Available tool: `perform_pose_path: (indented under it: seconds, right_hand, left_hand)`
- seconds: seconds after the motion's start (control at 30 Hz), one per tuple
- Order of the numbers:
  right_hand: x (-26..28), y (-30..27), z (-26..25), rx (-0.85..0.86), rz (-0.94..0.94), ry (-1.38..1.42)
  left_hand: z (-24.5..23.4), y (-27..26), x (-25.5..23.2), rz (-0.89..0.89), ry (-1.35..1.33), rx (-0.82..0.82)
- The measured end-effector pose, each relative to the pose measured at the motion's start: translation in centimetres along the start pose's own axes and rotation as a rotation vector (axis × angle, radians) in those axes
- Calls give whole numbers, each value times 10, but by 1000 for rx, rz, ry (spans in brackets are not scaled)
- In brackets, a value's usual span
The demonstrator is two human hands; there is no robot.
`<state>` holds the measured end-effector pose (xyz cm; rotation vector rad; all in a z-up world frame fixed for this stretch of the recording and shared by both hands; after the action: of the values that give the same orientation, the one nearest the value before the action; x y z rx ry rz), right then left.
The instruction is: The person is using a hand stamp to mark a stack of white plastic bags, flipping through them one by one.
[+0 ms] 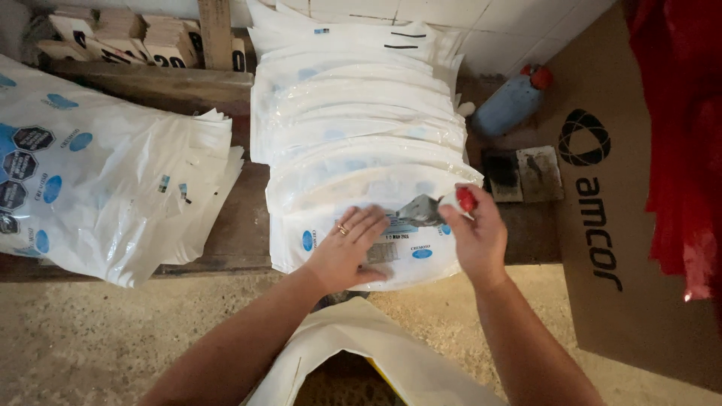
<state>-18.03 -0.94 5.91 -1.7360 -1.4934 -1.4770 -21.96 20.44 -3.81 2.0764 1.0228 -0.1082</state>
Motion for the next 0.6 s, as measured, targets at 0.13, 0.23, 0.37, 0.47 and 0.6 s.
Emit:
perform_pose_path:
  seconds: [0.13,0.23,0.37,0.47,0.6]
  right_hand:
    - [-25,12,2,-66,210,174]
    - [-38,11,10,-120,328,340]
    - [-47,12,16,-155,422,495]
    - [-54,16,18,-148,454,525]
    - [-72,21,13,-137,478,549]
  left_hand:
    - [-2,-16,-6,93,-35,129]
    - [-2,-23,-5,119,-26,231]
    - [12,-26,-2,147,35,271]
    - [14,-19,3,118,34,256]
    - [24,-16,13,11,53,399]
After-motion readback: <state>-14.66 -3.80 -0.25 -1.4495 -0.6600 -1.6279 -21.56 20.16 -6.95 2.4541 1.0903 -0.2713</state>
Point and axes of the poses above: each hand's wrist, its own y-axis towards the middle knuckle, its own z-axis out of the palm, x = y × z, the point moved 8 cm from there along y, towards the middle knuckle, and after that the axes turned 14 degrees about -x, right-handed, at the moved point
